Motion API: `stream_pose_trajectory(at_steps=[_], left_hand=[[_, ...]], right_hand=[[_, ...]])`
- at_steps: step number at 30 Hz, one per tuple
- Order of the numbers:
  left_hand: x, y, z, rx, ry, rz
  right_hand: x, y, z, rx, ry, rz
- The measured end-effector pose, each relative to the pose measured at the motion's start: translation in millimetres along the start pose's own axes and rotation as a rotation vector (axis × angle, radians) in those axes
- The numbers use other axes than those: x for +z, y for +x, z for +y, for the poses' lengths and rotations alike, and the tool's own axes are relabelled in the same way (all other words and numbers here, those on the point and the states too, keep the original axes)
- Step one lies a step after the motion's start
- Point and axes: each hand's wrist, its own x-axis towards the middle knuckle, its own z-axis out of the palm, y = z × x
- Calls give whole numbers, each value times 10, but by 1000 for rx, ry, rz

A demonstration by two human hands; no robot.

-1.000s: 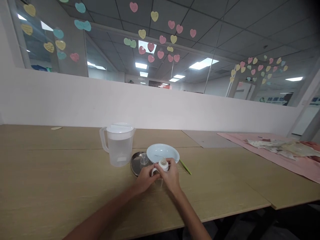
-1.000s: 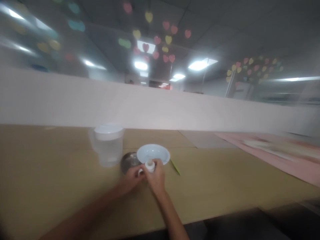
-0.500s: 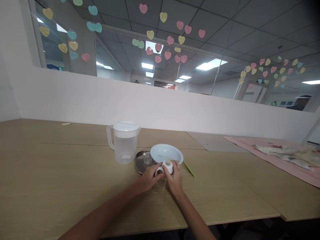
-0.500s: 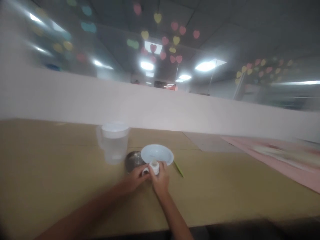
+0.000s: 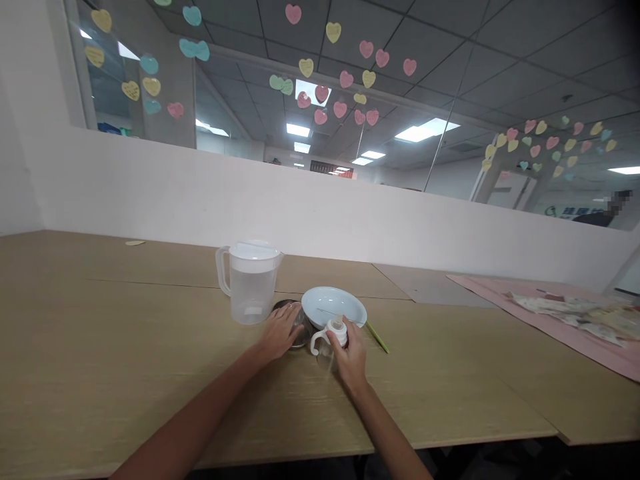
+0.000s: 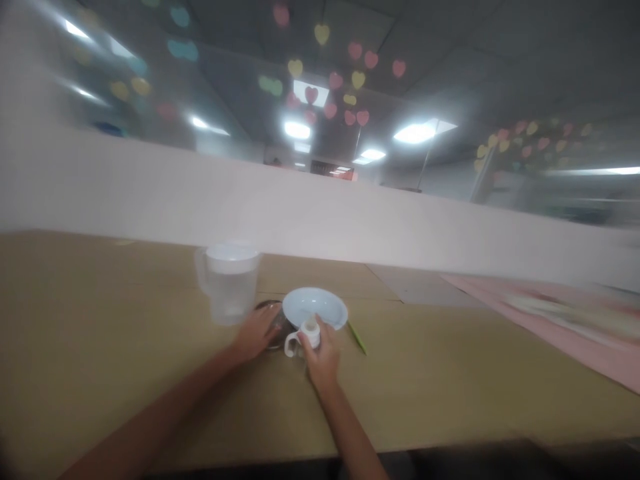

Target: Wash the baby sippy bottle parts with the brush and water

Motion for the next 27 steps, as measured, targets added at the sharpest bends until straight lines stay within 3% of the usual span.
stream_pose_trajectory(at_steps=[3,11,15,19,21,24,27], left_hand=[[-7,-3,12,-37,15,9],[-55,-1,89,-289,-108,37],[-275,148,243,-318,-150,297],[-494,290,594,-217,-331,518],[-521,310,786,-92,-385,492],[-460,294,990,154,-380,310],[-348,257,1067,222,-398,133]], right_hand=[[-1,-1,11,3,8,-12],[-4,-8,12,25,26,-21],[0,-1,-1,11,22,-16],[14,3,-17,44,21,12],[15,-2,-22,56,26,21],[3,-13,-31,60,3,18],[-16,-18,-45,43,-62,16]])
